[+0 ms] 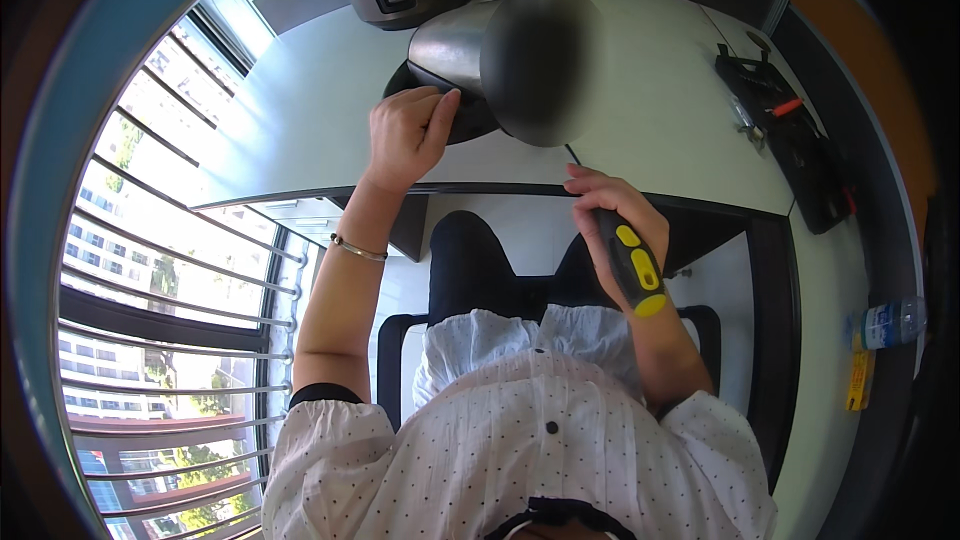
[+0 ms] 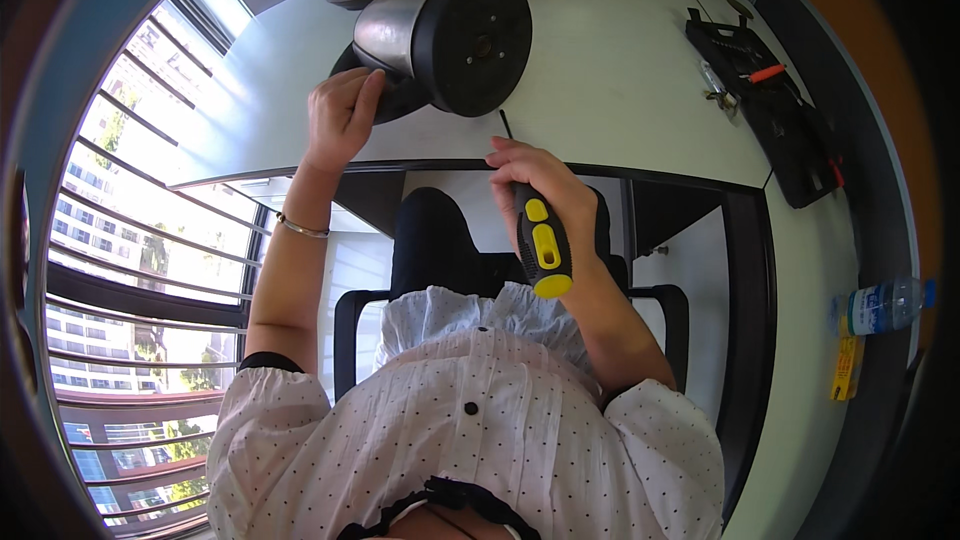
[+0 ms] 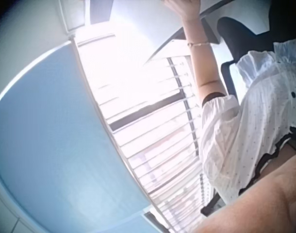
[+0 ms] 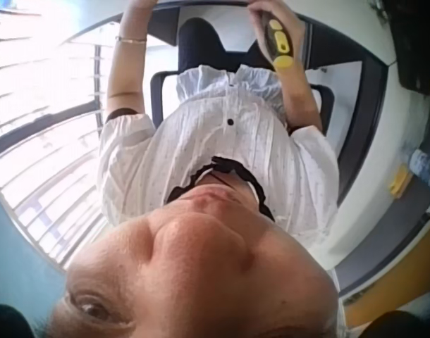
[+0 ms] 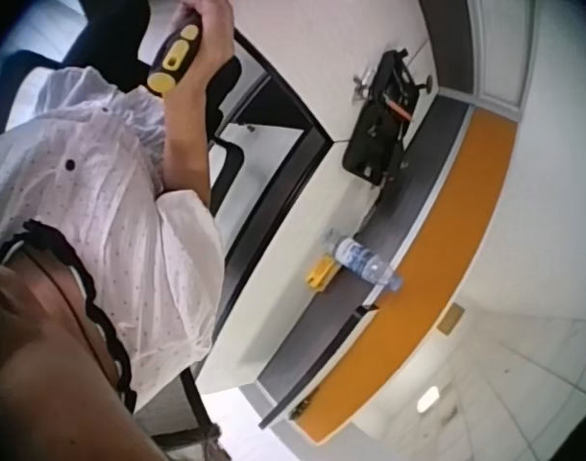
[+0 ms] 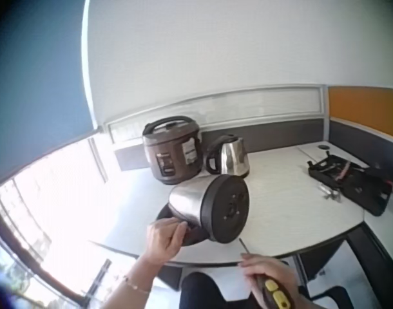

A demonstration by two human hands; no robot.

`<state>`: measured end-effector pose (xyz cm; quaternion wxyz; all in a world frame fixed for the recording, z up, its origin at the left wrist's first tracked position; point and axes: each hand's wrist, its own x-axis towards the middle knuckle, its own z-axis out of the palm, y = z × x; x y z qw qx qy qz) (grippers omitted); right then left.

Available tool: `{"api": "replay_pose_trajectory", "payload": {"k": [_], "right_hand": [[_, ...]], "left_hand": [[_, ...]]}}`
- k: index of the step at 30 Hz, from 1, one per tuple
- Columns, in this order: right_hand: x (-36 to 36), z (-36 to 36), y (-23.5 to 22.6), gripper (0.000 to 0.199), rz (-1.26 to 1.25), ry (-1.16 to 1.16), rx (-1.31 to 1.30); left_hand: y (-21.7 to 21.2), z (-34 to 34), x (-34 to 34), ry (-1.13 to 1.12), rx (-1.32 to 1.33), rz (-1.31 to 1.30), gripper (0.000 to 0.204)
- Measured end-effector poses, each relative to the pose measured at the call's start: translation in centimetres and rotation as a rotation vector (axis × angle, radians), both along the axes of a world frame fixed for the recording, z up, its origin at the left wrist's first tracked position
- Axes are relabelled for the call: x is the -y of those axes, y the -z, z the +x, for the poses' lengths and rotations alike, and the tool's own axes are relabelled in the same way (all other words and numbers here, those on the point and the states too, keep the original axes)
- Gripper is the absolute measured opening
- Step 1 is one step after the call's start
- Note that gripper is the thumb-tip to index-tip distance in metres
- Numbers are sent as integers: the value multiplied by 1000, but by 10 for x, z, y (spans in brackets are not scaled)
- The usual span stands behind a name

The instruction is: The person uses a screwdriver to remove screws from the base and handle of an electric kettle. They rotate the kettle to access different screw locations and place the removed screws on the table.

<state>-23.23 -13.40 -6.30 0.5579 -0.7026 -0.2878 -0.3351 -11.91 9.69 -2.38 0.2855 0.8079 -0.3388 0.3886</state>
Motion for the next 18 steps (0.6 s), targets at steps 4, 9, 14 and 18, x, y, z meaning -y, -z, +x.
{"api": "replay_pose_trajectory", "payload": {"k": [4,9,14,18], "right_hand": [[0,2,-1,14,-28,6,-19],[0,5,-1,17,-20,31,-8],[3,7,-2,12,-7,47,-53],[7,10,-1,9,-11,74,-82]], "left_hand": [[7,6,-1,6,47,-53,28],[13,12,2,-81,136,-127,21],[16,9,11,-228,159,-205,16],[20,14,7,-227,111,-236,14]]}}
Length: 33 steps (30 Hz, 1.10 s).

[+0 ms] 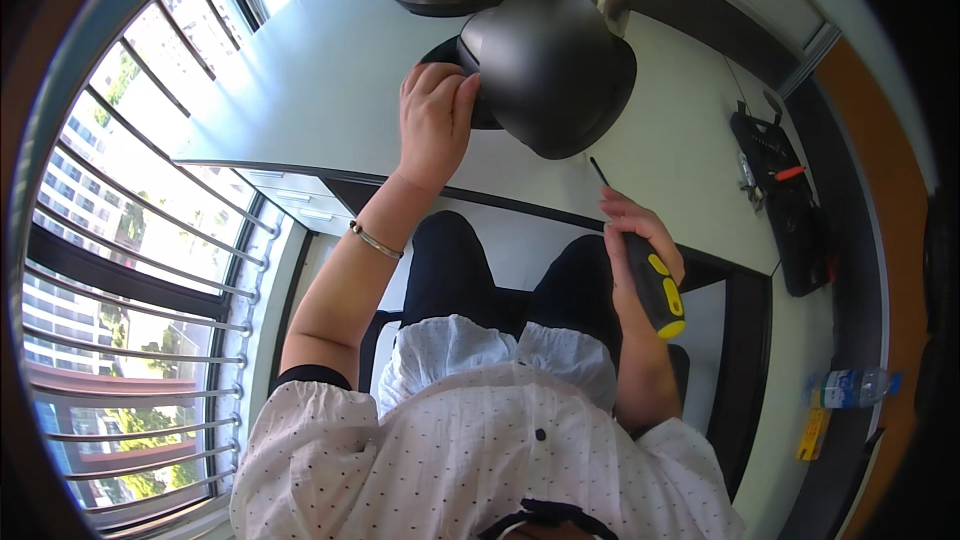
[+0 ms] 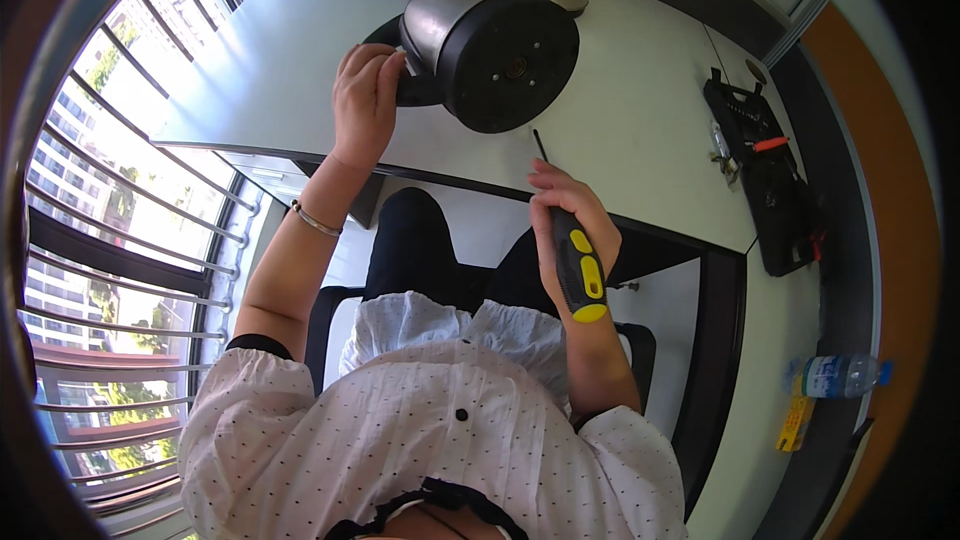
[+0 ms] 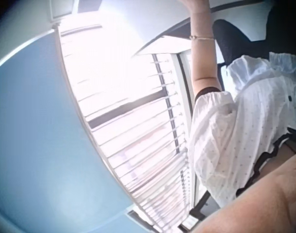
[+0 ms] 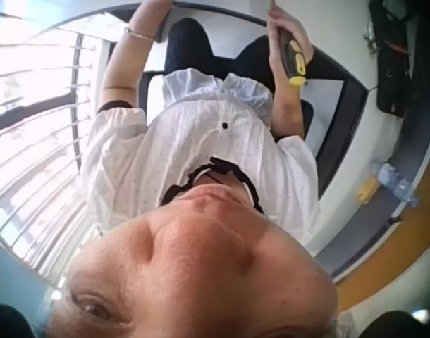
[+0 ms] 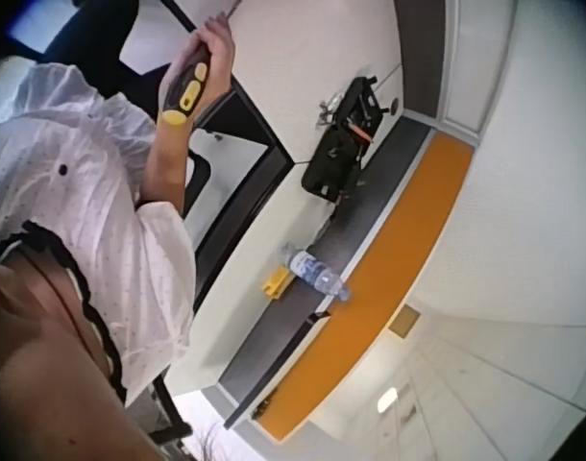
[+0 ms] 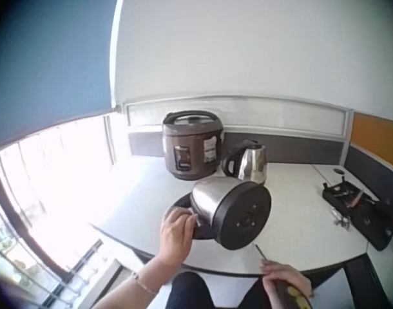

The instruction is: The person uses a screwdriver to remove screws from the base and handle of an electric kettle. They rotate the kettle to access different screw locations and place the removed screws on the table.

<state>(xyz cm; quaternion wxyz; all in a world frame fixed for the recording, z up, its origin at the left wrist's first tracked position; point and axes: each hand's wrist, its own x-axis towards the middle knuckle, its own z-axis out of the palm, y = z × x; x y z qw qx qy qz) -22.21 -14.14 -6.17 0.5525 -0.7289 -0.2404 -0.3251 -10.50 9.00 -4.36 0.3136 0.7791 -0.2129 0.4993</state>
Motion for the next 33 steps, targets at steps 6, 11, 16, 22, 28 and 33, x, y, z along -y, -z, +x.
{"api": "replay_pose_trajectory", "payload": {"k": [6,11,16,22,28,33], "right_hand": [[10,9,4,8,106,75,-76],[16,18,2,9,208,86,-54],[18,33,3,9,225,159,-39],[24,46,11,7,226,192,-99],[27,51,17,8,243,169,-139],[32,55,18,16,23,351,-103]], "left_hand": [[11,20,1,30,-140,10,23],[17,32,-2,31,-350,11,29],[20,40,0,8,-444,-60,35],[10,28,3,42,-494,-174,33],[12,16,-2,271,-510,-68,77],[-2,7,13,98,-628,86,98]]}}
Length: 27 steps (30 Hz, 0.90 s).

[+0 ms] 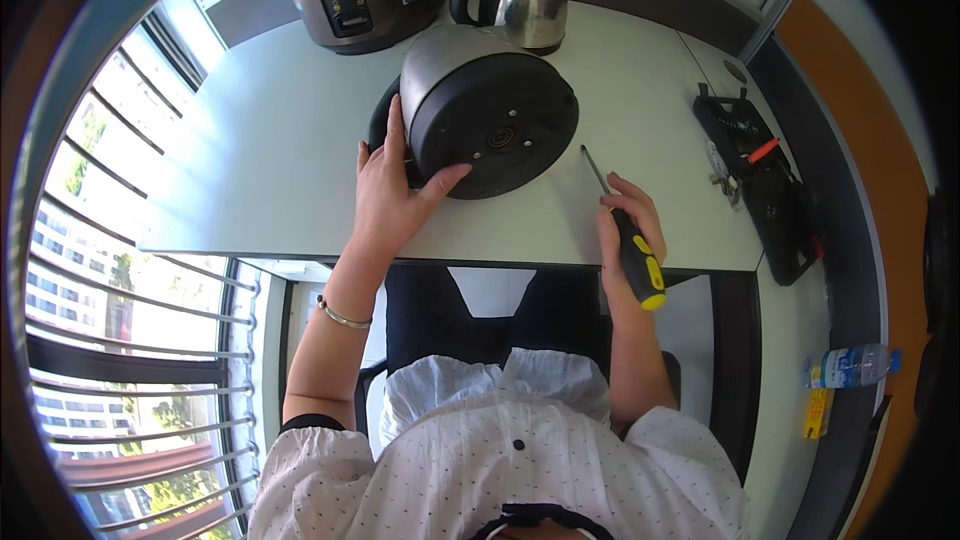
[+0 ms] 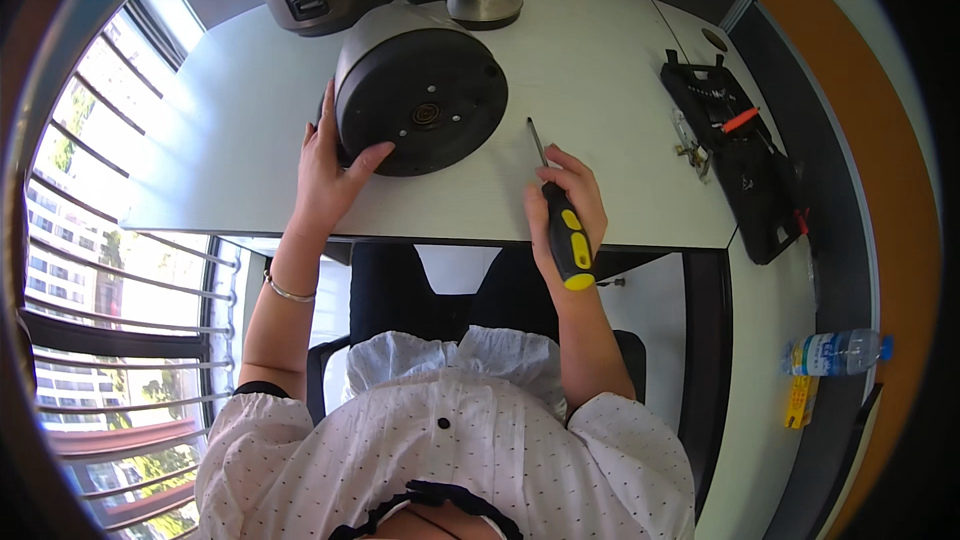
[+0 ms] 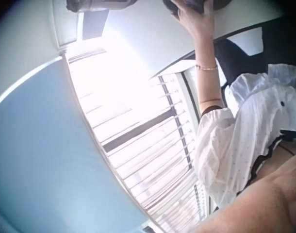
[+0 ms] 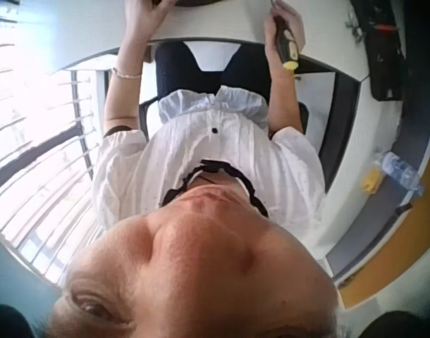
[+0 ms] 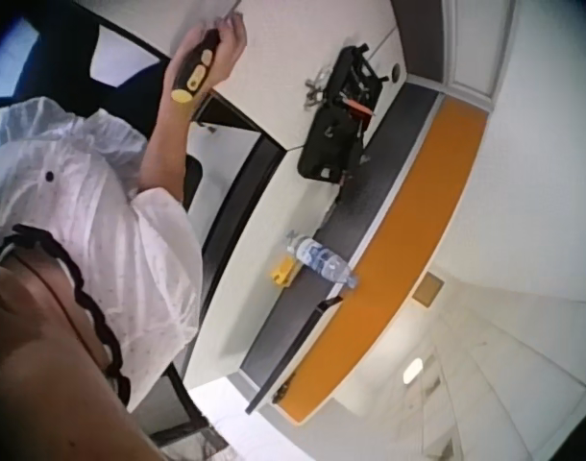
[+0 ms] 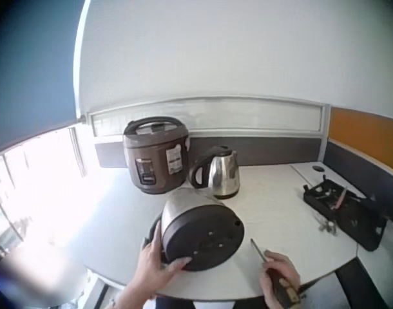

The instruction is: The person uses a screwdriver to remove screws from the base and handle of an electric kettle. They rotate the kettle to access different screw locations and place the removed screws on the table.

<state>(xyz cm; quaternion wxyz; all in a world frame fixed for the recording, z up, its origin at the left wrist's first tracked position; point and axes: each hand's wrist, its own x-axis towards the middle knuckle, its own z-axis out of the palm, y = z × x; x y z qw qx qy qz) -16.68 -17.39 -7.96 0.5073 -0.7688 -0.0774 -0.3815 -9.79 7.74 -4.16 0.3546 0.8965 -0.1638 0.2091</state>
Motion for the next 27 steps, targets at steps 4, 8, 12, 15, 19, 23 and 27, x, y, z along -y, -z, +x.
{"api": "replay_pose_trajectory", "payload": {"k": [4,8,12,15,19,23,27], "right_hand": [[1,2,2,24,-28,16,25],[-4,0,3,26,85,11,-17],[0,-7,-1,24,106,10,-24],[1,-17,-6,18,262,-61,90],[-2,-31,-19,19,181,-253,234],[-16,-32,-26,24,67,-447,274],[-26,-25,-30,27,5,-461,298]], "left_hand": [[-15,8,0,46,-105,4,95],[-8,20,0,113,-67,-53,92],[1,19,5,135,-32,-148,91],[3,18,8,101,-43,-137,90],[2,12,10,56,-2,-97,88],[3,8,10,30,57,-61,87],[4,9,10,19,69,-33,87]]}}
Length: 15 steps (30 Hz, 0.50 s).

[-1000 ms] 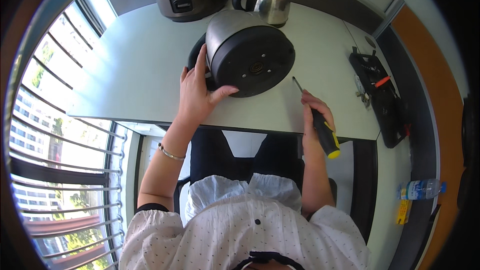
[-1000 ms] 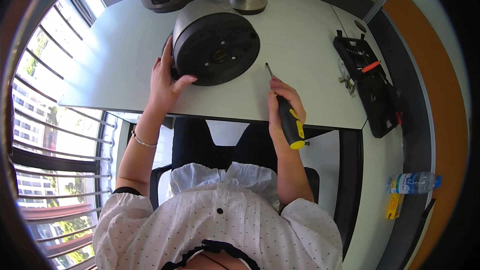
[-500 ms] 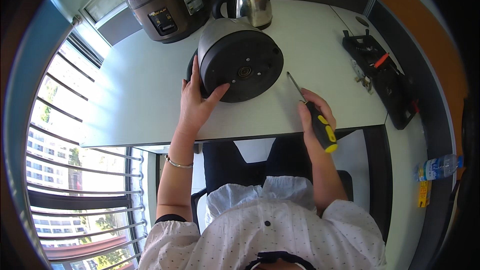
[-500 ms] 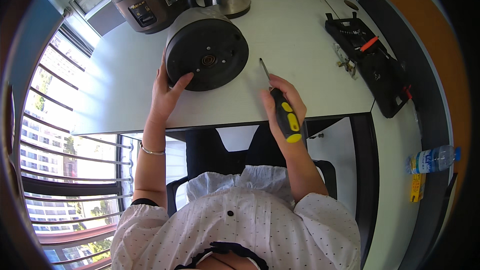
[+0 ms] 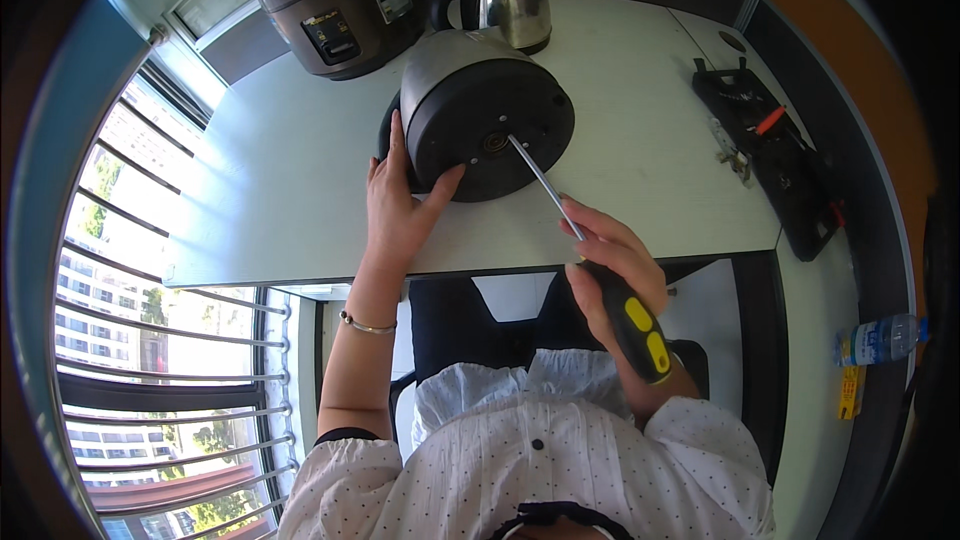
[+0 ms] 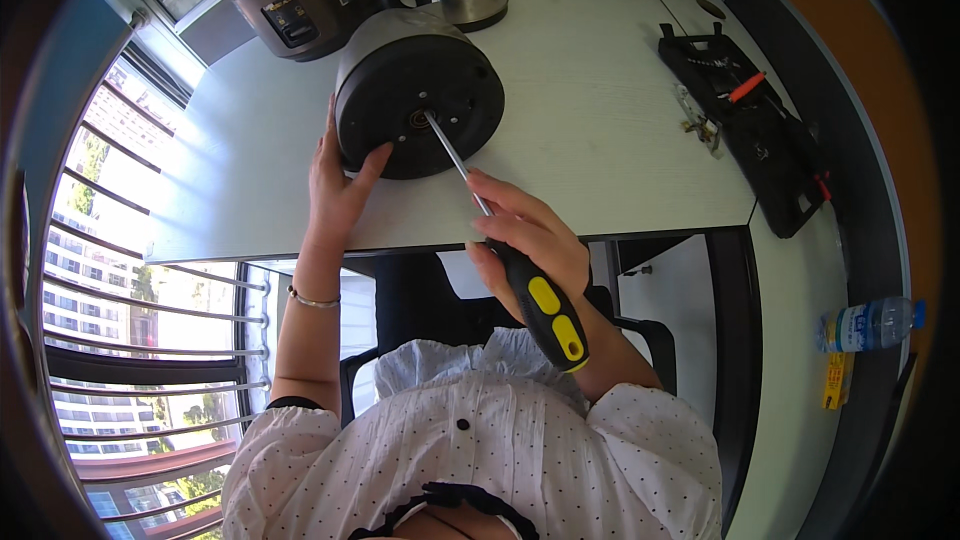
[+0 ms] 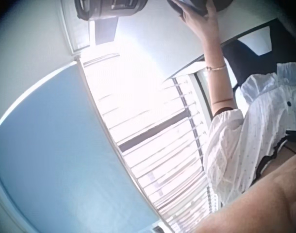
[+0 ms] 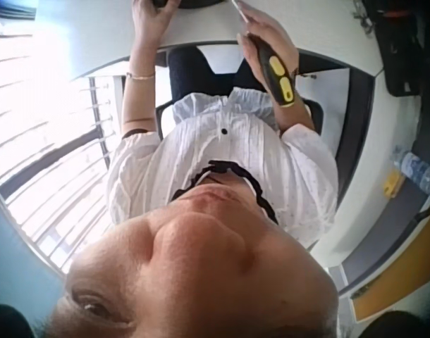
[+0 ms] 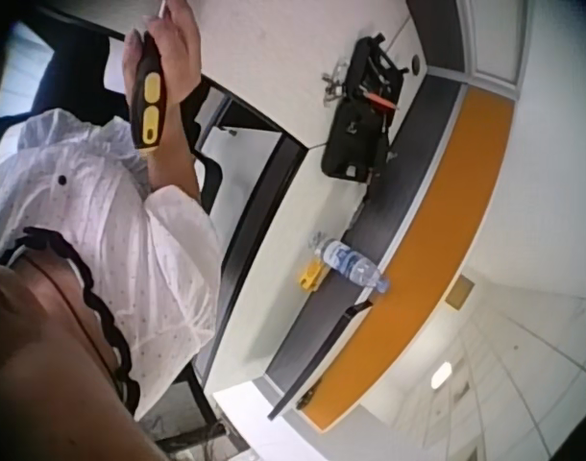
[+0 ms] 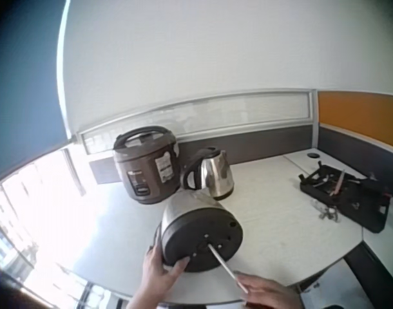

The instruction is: The person uses a screwdriver to remove screws from the base and handle of an electric kettle. They rotate the kettle to access different screw locations and place the removed screws on the table.

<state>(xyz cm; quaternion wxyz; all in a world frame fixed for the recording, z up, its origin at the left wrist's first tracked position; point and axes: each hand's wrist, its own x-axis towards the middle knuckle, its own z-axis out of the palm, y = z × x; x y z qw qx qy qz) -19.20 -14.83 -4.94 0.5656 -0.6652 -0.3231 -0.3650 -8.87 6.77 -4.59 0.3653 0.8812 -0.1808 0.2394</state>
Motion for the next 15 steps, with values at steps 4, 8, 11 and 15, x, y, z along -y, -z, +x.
{"api": "replay_pose_trajectory", "payload": {"k": [4,8,11,15], "right_hand": [[-3,3,-1,27,-24,24,3],[-2,2,0,26,-29,37,2],[-5,2,0,25,-11,40,15],[-6,2,-2,24,-15,58,12]], "left_hand": [[-1,-1,-1,4,-9,-12,88],[-2,-3,0,-5,-10,-13,87],[-2,-3,-1,4,-12,-19,86],[-2,-2,-2,34,-2,-43,86]]}}
